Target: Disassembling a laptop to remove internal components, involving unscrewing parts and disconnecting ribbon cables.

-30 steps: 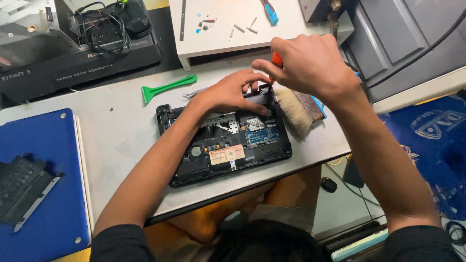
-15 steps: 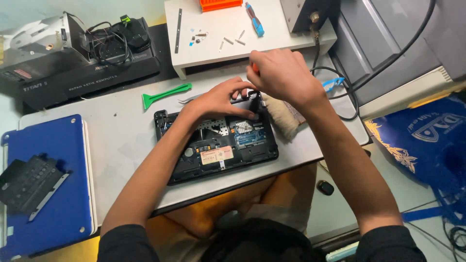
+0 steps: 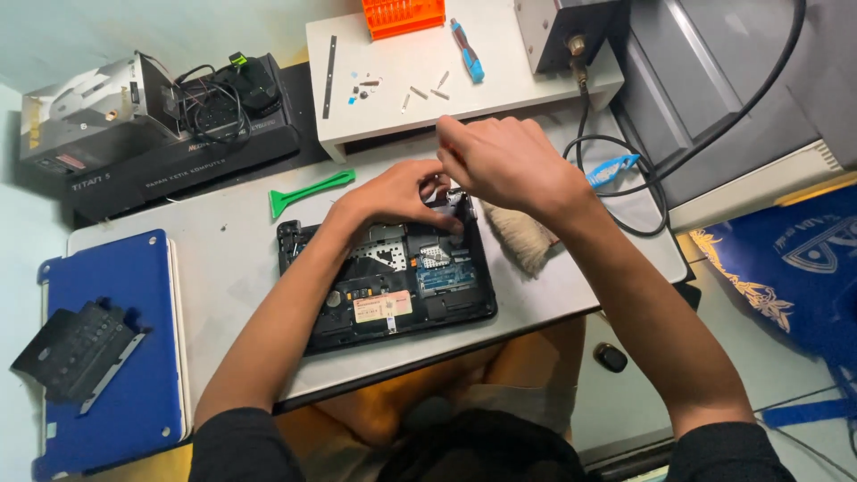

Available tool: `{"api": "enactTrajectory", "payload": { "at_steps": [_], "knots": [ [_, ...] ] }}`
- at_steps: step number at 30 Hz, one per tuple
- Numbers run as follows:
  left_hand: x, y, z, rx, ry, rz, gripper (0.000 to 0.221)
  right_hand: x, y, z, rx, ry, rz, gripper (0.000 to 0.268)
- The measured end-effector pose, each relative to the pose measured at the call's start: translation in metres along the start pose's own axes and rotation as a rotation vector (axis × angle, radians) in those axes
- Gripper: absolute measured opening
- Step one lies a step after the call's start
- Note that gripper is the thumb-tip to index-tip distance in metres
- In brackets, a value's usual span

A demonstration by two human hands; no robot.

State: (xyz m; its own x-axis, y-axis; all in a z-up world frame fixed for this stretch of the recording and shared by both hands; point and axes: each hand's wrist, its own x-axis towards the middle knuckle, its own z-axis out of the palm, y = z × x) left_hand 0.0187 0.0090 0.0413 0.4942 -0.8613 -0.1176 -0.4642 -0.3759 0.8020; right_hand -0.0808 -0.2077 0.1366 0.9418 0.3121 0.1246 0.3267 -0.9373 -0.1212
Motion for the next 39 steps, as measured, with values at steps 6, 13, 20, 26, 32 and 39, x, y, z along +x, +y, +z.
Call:
{"api": "enactTrajectory", "payload": {
  "at_steps": [6,13,20,26,32,39],
  "knots": [
    [-0.004,-0.001,0.004,-0.012,0.059,0.147,0.072,0.001,-0.007,-0.015,-0.035,-0.03,0.19,0.046],
    [-0.005,-0.005,0.004,-0.013,0.063,0.166,0.063,-0.003,0.007,-0.009,0.088,-0.033,0.019,0.036],
    [-0.003,-0.012,0.009,0.006,0.08,0.167,0.069,-0.008,0.01,-0.007,-0.039,0.072,-0.016,0.026],
    [-0.002,-0.011,0.007,0.013,0.062,0.15,0.068,-0.006,0.005,-0.014,-0.077,-0.018,0.118,0.035],
    [-0.009,-0.003,0.005,-0.02,0.056,0.123,0.066,-0.006,-0.003,-0.012,-0.067,-0.059,0.091,0.041],
    [-0.006,-0.006,0.006,-0.009,0.076,0.136,0.079,-0.012,-0.005,-0.009,-0.055,0.131,-0.067,0.025]
  ]
}}
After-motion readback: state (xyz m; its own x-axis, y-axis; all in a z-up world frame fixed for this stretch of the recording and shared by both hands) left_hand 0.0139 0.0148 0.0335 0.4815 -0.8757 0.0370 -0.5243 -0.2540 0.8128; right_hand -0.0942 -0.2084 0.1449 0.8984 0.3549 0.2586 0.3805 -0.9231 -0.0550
